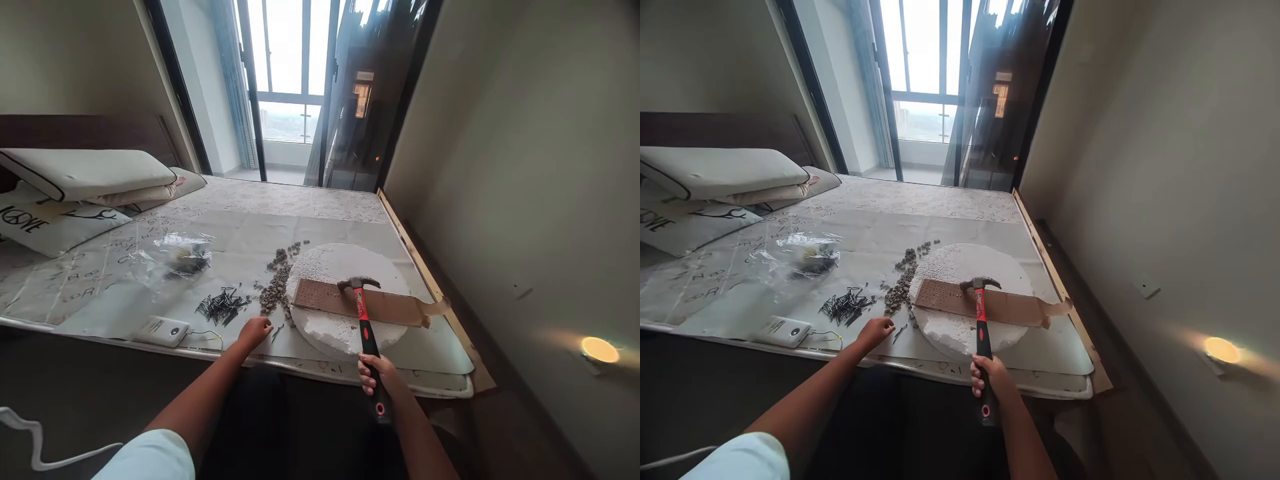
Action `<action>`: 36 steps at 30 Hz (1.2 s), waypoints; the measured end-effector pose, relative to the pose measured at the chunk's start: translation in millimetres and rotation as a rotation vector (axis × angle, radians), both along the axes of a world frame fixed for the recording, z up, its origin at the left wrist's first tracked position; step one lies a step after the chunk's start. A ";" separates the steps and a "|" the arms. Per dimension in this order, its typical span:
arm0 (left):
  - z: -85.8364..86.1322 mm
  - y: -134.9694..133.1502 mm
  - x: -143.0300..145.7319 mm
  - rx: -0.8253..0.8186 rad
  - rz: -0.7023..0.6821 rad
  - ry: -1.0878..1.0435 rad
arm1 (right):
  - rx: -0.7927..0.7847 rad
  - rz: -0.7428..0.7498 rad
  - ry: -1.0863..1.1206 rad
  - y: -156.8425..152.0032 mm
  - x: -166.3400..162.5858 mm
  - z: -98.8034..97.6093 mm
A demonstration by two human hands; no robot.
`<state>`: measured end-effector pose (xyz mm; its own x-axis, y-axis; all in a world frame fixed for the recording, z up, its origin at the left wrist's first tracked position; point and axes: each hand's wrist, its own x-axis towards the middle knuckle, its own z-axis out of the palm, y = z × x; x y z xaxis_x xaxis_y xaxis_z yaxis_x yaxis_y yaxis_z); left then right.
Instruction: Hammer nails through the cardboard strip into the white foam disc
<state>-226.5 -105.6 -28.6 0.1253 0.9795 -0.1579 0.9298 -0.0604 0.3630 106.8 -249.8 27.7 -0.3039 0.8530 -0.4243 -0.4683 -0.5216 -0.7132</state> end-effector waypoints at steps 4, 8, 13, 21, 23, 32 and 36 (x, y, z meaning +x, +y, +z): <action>-2.8 9.2 18.7 -0.044 -0.073 0.092 | -0.063 -0.010 0.199 2.4 5.6 4.4; -2.5 16.7 26.5 -0.045 -0.089 0.174 | -0.087 -0.055 0.287 3.0 5.1 0.2; 1.3 26.0 25.6 -0.031 -0.095 0.145 | -0.057 -0.115 0.316 7.2 5.0 -8.0; 45.0 19.8 19.9 0.079 -0.004 -0.090 | -0.027 -0.173 0.554 9.5 -2.0 4.9; 59.1 11.6 22.4 0.056 0.041 -0.259 | -0.057 -0.233 0.607 10.4 -3.1 4.9; 97.4 -15.9 83.5 -0.071 0.161 -0.969 | -0.011 -0.055 0.748 29.5 -4.3 -18.9; 106.0 -17.8 99.9 -0.115 0.218 -1.102 | 0.041 0.006 0.730 35.6 -3.5 -16.1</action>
<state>-126.6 -123.4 77.4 0.0808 0.9842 -0.1578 0.0858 0.1508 0.9848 103.3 -214.2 11.5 -0.5017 0.8613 -0.0797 -0.8292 -0.5052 -0.2394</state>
